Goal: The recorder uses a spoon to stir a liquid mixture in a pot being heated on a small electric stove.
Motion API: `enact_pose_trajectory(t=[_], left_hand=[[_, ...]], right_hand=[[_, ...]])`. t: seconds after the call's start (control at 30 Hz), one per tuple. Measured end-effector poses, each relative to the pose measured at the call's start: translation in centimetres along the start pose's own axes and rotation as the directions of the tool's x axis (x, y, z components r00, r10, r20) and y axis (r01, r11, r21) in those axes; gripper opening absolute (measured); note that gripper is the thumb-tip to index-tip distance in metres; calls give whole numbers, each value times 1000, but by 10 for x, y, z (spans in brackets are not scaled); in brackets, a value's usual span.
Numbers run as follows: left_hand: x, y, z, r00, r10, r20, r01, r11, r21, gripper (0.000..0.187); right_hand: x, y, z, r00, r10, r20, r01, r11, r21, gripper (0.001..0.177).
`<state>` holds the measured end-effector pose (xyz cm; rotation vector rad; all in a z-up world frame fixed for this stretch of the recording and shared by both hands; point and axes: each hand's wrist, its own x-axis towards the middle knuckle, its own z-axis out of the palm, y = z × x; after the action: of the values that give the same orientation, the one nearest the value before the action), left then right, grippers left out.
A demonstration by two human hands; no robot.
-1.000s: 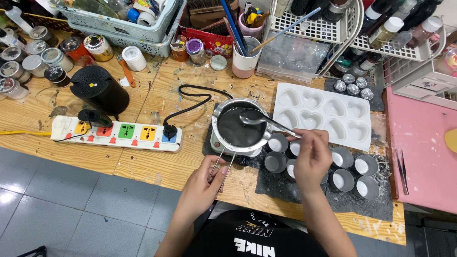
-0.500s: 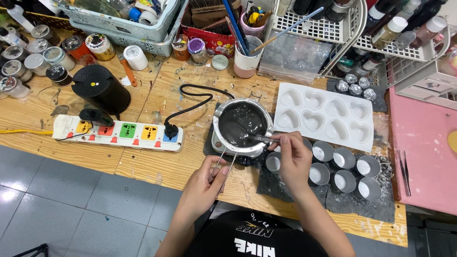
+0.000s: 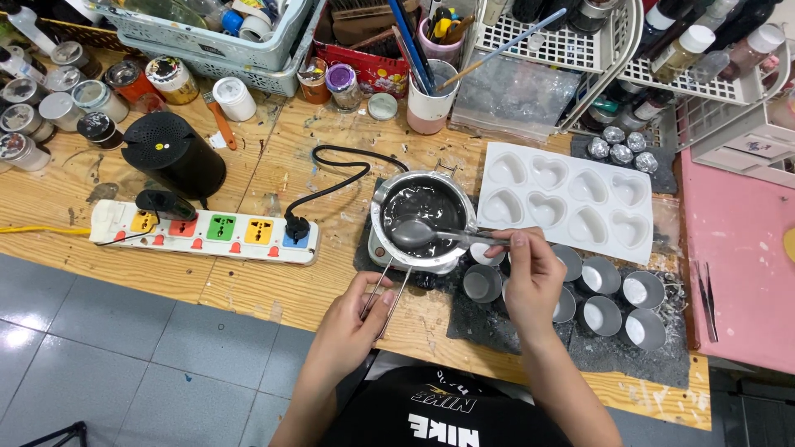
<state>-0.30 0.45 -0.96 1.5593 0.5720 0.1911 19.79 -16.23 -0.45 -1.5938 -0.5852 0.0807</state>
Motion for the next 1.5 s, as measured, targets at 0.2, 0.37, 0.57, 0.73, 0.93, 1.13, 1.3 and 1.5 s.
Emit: enact_pose_trajectory(t=[0.2, 0.37, 0.57, 0.73, 0.93, 1.13, 1.3, 1.5], left_hand=[[2, 3, -8, 996, -79, -40, 78, 997, -14, 33], [3, 9, -15, 995, -62, -84, 63, 998, 5, 32], [6, 2, -26, 991, -47, -123, 47, 999, 0, 29], [9, -1, -33, 985, -76, -155, 80, 997, 21, 27], [10, 1, -41, 978, -95, -184, 100, 995, 20, 27], [10, 3, -42, 972, -78, -223, 88, 996, 34, 28], [10, 5, -42, 964, -106, -243, 120, 992, 43, 29], [9, 5, -42, 969, -91, -232, 99, 995, 24, 28]], right_hand=[[17, -43, -10, 882, -430, 192, 470, 774, -424, 17], [24, -43, -6, 802, -468, 372, 597, 655, -464, 14], [11, -12, 0, 931, -277, 240, 334, 911, -244, 19], [5, 12, 4, 993, -37, 116, 19, 987, 157, 26], [2, 9, -1, 996, 63, 60, -70, 990, 120, 30], [-1, 6, -5, 998, 26, 57, -33, 990, 137, 30], [-8, -2, -7, 979, -180, 95, 178, 984, 26, 26], [-11, -28, -3, 897, -409, 170, 440, 867, -233, 22]])
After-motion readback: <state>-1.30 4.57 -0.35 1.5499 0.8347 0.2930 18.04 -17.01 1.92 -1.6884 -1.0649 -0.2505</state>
